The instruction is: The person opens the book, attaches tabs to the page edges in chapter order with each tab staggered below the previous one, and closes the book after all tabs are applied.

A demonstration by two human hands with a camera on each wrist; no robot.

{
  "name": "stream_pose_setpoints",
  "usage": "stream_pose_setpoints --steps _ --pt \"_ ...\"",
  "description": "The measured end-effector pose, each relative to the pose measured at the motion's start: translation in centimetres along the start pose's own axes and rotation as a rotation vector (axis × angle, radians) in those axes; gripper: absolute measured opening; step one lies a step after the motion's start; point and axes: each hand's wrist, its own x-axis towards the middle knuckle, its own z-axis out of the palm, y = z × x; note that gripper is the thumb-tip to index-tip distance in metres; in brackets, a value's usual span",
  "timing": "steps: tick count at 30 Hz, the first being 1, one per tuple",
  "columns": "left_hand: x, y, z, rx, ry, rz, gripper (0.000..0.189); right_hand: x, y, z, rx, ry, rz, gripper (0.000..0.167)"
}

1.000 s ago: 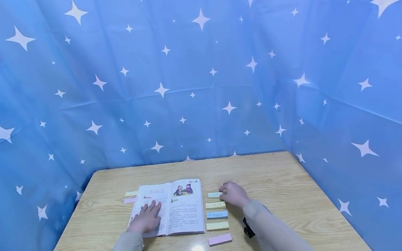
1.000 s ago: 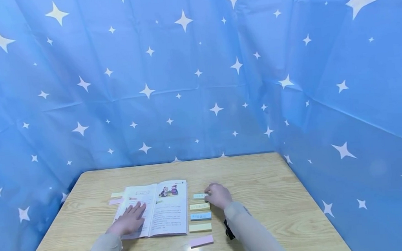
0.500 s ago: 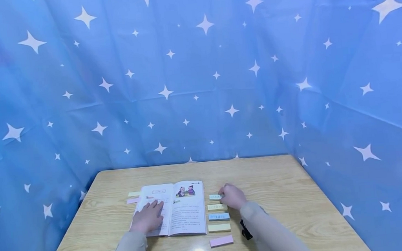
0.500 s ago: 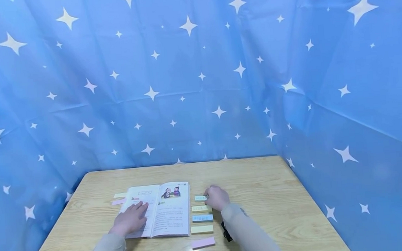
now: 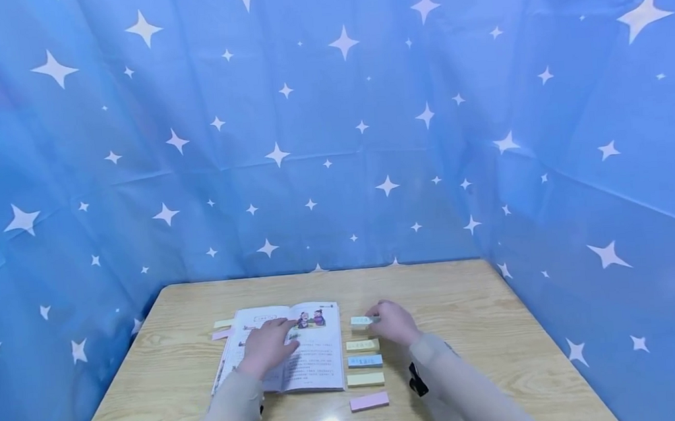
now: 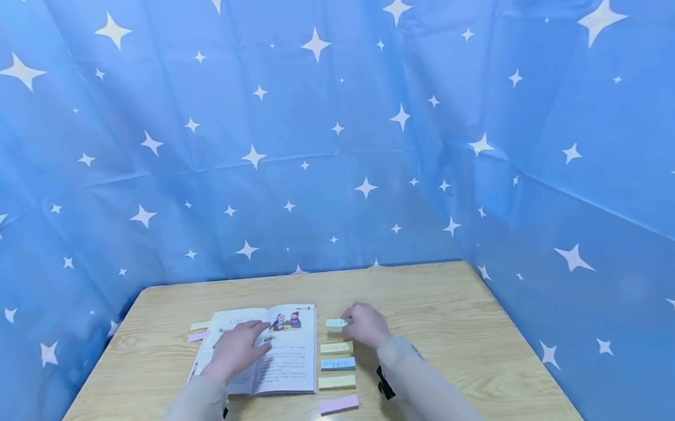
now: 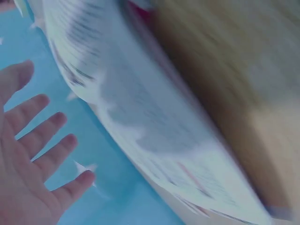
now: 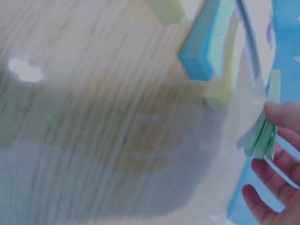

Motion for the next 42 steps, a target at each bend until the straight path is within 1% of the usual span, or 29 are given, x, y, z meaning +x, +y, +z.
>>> stream_pose_setpoints --steps 4,8,12,15,17,20,25,27,29,33,36,42 --pt "1.3 2.6 -0.1 -0.016 0.086 0.092 0.045 -0.4 -0.8 -1.3 -0.035 0.013 -0.052 0.023" --pt "2.4 5.0 -0.1 0.014 0.153 0.185 0.039 -0.9 -1.9 -2.3 -0.08 0.021 -0.135 0.023" --pt "3.3 7.2 -0.1 0.052 0.16 0.248 0.039 -1.4 -3.0 -3.1 -0.124 0.024 -0.187 0.023" --pt "3.8 8.3 -0.1 0.051 0.16 0.279 0.041 -1.8 -3.7 -3.4 -0.152 0.037 -0.201 0.022" --pt "4.0 8.9 0.0 0.04 0.164 0.3 0.039 -1.9 -4.0 -3.7 -0.169 0.043 -0.213 0.022" --pt "4.2 9.3 0.2 0.034 0.169 0.321 0.031 -2.2 -4.4 -3.8 -0.187 0.03 -0.218 0.021" --pt "4.3 9.3 0.6 0.048 0.186 0.333 0.02 -2.5 -4.5 -3.7 -0.183 0.02 -0.23 0.02" --pt "4.5 9.3 0.7 0.054 0.188 0.34 0.019 -2.5 -4.5 -3.7 -0.171 0.029 -0.23 0.019" --pt "4.4 9.1 0.8 0.061 0.181 0.338 0.017 -2.5 -4.6 -3.7 -0.16 0.017 -0.234 0.02" --pt "4.5 8.9 0.7 0.068 0.173 0.339 0.016 -2.5 -4.6 -3.8 -0.155 0.0 -0.238 0.029" --pt "4.6 8.8 0.5 0.067 0.178 0.343 0.016 -2.4 -4.4 -4.0 -0.168 0.004 -0.23 0.034" --pt "4.6 8.6 0.2 0.07 0.176 0.336 0.016 -2.5 -4.2 -4.4 -0.146 -0.015 -0.218 0.033"
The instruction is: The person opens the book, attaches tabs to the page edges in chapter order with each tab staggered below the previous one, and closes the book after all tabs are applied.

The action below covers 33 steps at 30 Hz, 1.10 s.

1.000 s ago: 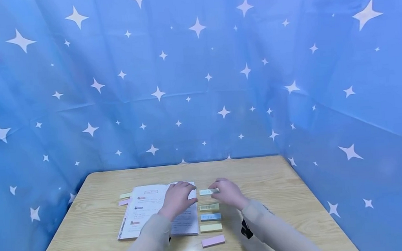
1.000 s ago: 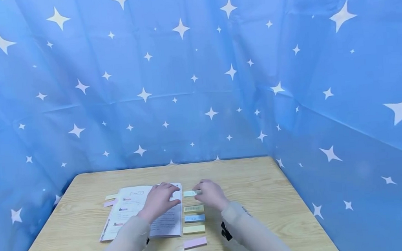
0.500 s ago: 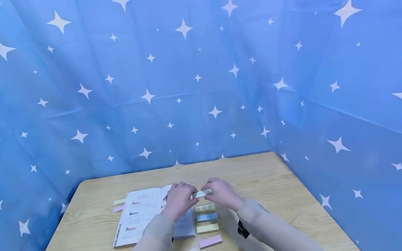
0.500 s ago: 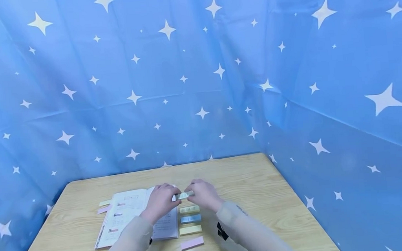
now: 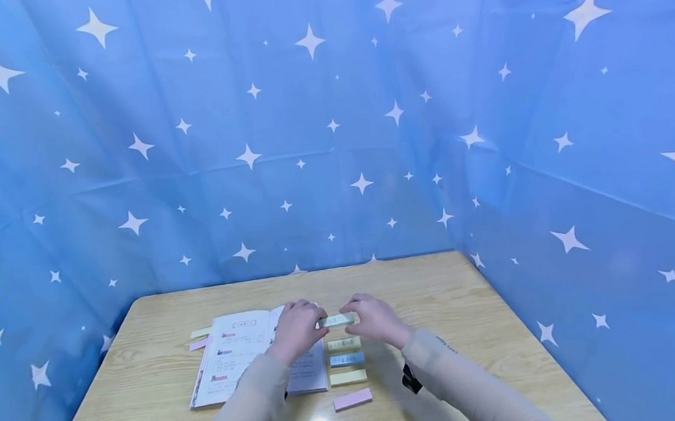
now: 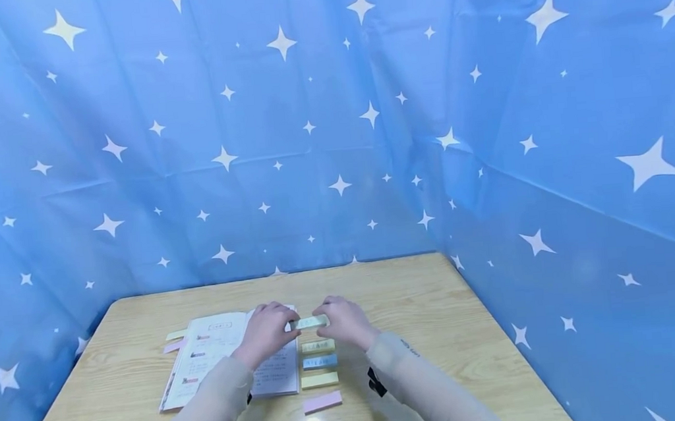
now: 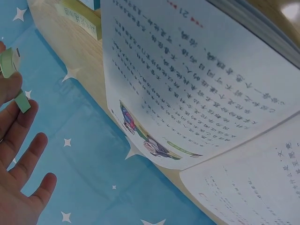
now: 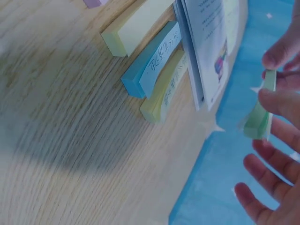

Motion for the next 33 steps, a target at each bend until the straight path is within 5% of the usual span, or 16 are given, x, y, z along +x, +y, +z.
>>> stream_pose_setpoints --steps 7,15,33 --pt "-0.2 -0.2 0.2 0.001 -0.02 -0.008 0.016 -0.1 -0.3 0.1 -0.01 0.02 -0.016 0.03" --pt "-0.4 -0.4 0.6 0.001 -0.014 -0.007 0.018 0.4 -0.7 0.4 0.051 0.134 0.044 0.011" --pt "-0.6 -0.7 0.8 -0.023 -0.005 -0.038 0.019 1.4 -0.9 0.4 0.307 0.149 0.078 0.05"
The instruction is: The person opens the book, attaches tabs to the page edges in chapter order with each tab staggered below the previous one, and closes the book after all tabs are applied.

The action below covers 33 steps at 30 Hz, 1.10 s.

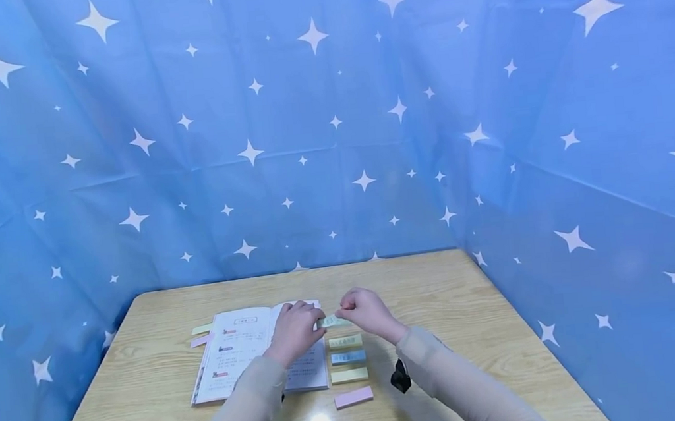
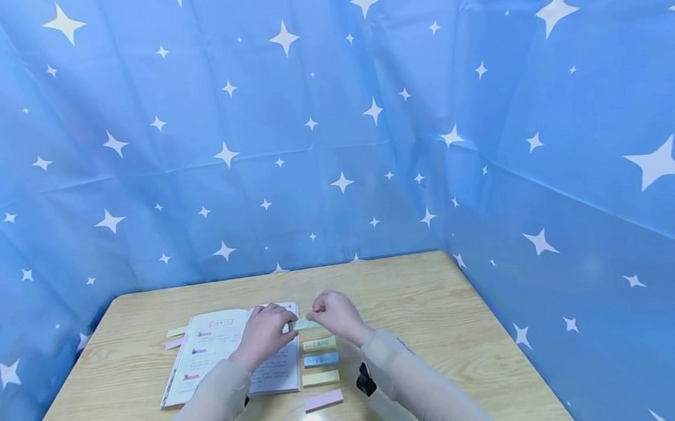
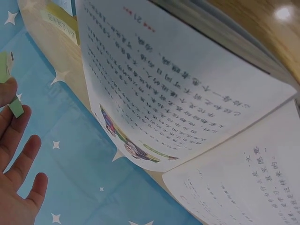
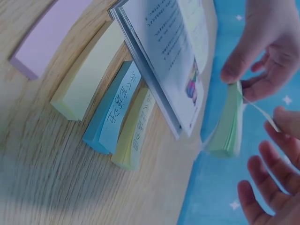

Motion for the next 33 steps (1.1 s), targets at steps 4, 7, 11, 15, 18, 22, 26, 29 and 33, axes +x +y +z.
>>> stream_pose_setpoints --steps 4,7,11,15,18,22,26,29,33 --pt "0.0 0.0 0.0 0.012 0.003 -0.001 0.019 0.1 -0.2 0.1 -0.004 0.002 -0.019 0.049" --pt "0.0 0.0 0.0 0.01 0.003 -0.005 0.019 0.1 -0.4 0.0 -0.007 -0.003 -0.027 0.046" --pt "0.0 0.0 0.0 0.011 0.014 -0.012 0.019 0.0 -0.8 -0.1 0.005 -0.011 -0.039 0.042" --pt "0.0 0.0 0.2 0.003 0.018 -0.02 0.019 0.0 -1.2 -0.1 0.024 -0.015 -0.051 0.036" --pt "-0.1 0.0 0.3 -0.005 0.009 -0.028 0.02 -0.1 -1.5 -0.1 0.024 -0.021 -0.052 0.033" --pt "-0.2 -0.1 0.5 -0.016 0.015 -0.033 0.02 0.0 -1.8 0.0 -0.009 -0.025 -0.062 0.03" --pt "-0.2 -0.2 0.6 -0.02 0.029 -0.037 0.018 0.3 -2.0 0.0 -0.052 -0.021 -0.078 0.029" --pt "-0.2 -0.2 0.6 -0.015 0.031 -0.039 0.018 0.4 -2.1 -0.1 -0.06 -0.026 -0.093 0.03" --pt "-0.2 -0.2 0.6 -0.007 0.035 -0.03 0.018 0.4 -2.2 -0.1 -0.049 -0.034 -0.09 0.03"
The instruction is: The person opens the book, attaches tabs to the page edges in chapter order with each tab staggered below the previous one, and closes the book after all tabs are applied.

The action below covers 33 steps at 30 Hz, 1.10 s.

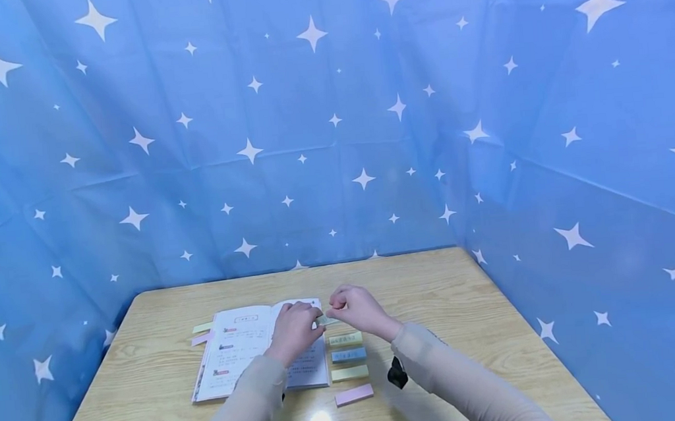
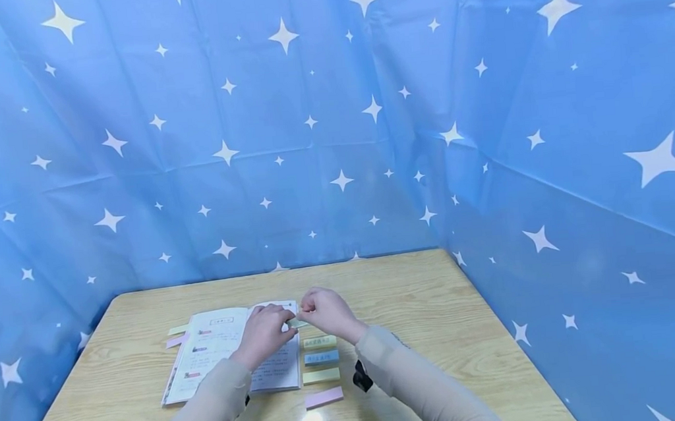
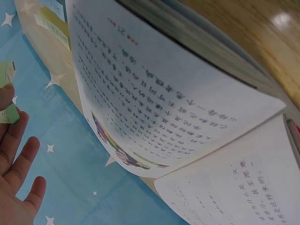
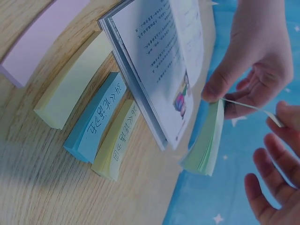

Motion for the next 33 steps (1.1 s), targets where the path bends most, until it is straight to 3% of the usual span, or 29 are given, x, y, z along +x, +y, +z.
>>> stream_pose_setpoints --steps 12,23,33 --pt "-0.4 -0.4 0.7 0.014 -0.032 -0.02 0.017 -0.5 0.6 -0.1 0.076 0.006 0.027 0.03" --pt "-0.6 -0.5 0.5 0.003 -0.031 -0.019 0.018 -1.5 2.5 -1.1 0.078 0.035 0.086 0.031" --pt "-1.4 -0.4 -1.2 -0.04 -0.021 0.016 0.019 -1.9 3.9 -3.4 0.22 0.106 0.215 0.027"
